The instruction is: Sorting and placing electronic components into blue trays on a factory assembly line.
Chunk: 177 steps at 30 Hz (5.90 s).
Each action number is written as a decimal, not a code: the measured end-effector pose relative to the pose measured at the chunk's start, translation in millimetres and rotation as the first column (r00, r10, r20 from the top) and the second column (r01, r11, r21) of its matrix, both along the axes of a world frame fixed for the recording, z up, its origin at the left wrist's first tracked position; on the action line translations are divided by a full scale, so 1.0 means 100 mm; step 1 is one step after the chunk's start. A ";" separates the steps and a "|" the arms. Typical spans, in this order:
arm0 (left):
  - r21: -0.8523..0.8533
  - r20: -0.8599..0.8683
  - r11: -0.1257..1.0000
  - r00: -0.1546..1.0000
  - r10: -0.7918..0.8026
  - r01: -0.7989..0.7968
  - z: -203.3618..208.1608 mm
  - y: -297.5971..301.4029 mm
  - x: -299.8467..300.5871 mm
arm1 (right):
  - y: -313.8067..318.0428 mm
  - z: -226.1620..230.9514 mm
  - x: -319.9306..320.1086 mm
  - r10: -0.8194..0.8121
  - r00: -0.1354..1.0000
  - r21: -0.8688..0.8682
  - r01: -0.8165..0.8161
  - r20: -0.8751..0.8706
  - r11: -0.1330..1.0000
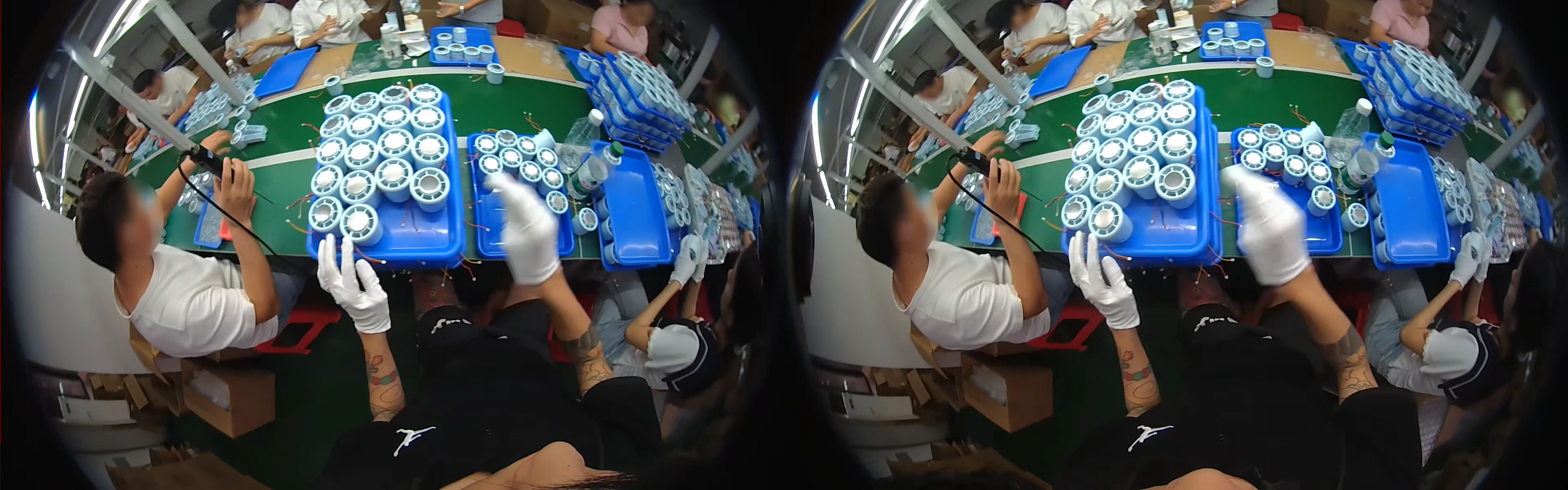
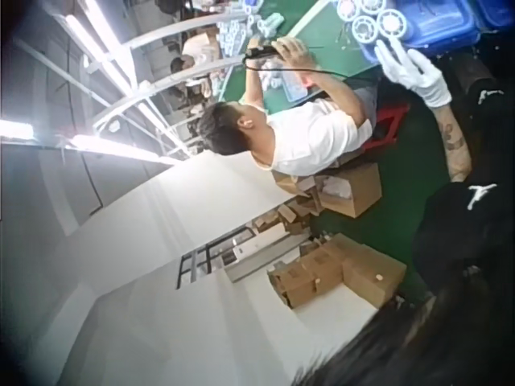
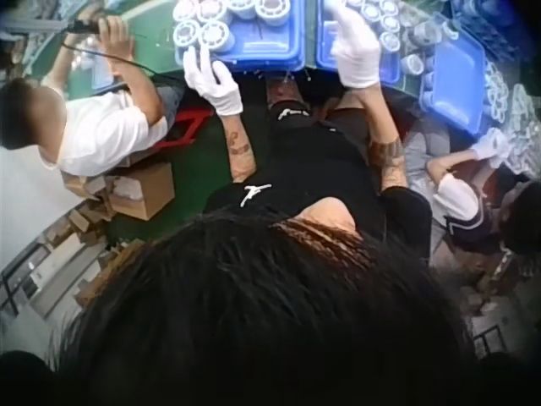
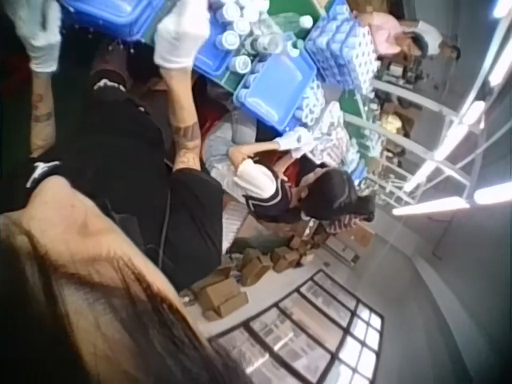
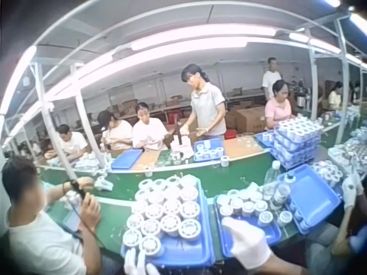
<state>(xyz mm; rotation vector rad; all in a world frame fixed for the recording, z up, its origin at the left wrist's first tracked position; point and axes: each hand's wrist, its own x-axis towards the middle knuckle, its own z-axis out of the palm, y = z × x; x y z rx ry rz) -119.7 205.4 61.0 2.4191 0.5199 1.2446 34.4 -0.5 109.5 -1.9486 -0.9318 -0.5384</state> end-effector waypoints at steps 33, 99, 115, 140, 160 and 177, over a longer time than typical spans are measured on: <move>-0.256 0.879 -0.951 0.451 -0.155 0.173 -0.66 -2.07 1.45 | -1.40 -0.31 -0.26 0.046 0.790 0.382 0.244 -0.612 0.892; -0.486 0.855 -0.610 0.484 -0.185 0.626 0.58 -1.68 0.73 | -0.48 -0.06 0.29 0.354 0.596 0.394 -0.067 -0.721 0.916; -0.795 0.430 0.382 0.882 -0.193 0.471 0.56 -0.91 -0.12 | 0.47 0.28 -0.20 0.303 0.856 -0.024 -0.344 -0.419 0.939; -0.216 -0.060 0.976 0.998 -0.018 0.005 0.02 -0.35 -0.14 | -0.07 -0.46 0.29 -0.197 0.980 -0.065 0.195 -0.018 0.979; -0.379 0.064 0.917 0.985 0.157 -0.122 -0.02 -0.11 -0.32 | -1.19 -1.81 0.77 -0.717 0.675 -0.615 0.495 -0.173 0.614; -0.622 -0.014 0.781 0.996 -0.085 0.058 -0.35 1.17 0.08 | 0.61 -0.60 0.29 0.075 0.647 0.036 -0.073 -0.759 0.997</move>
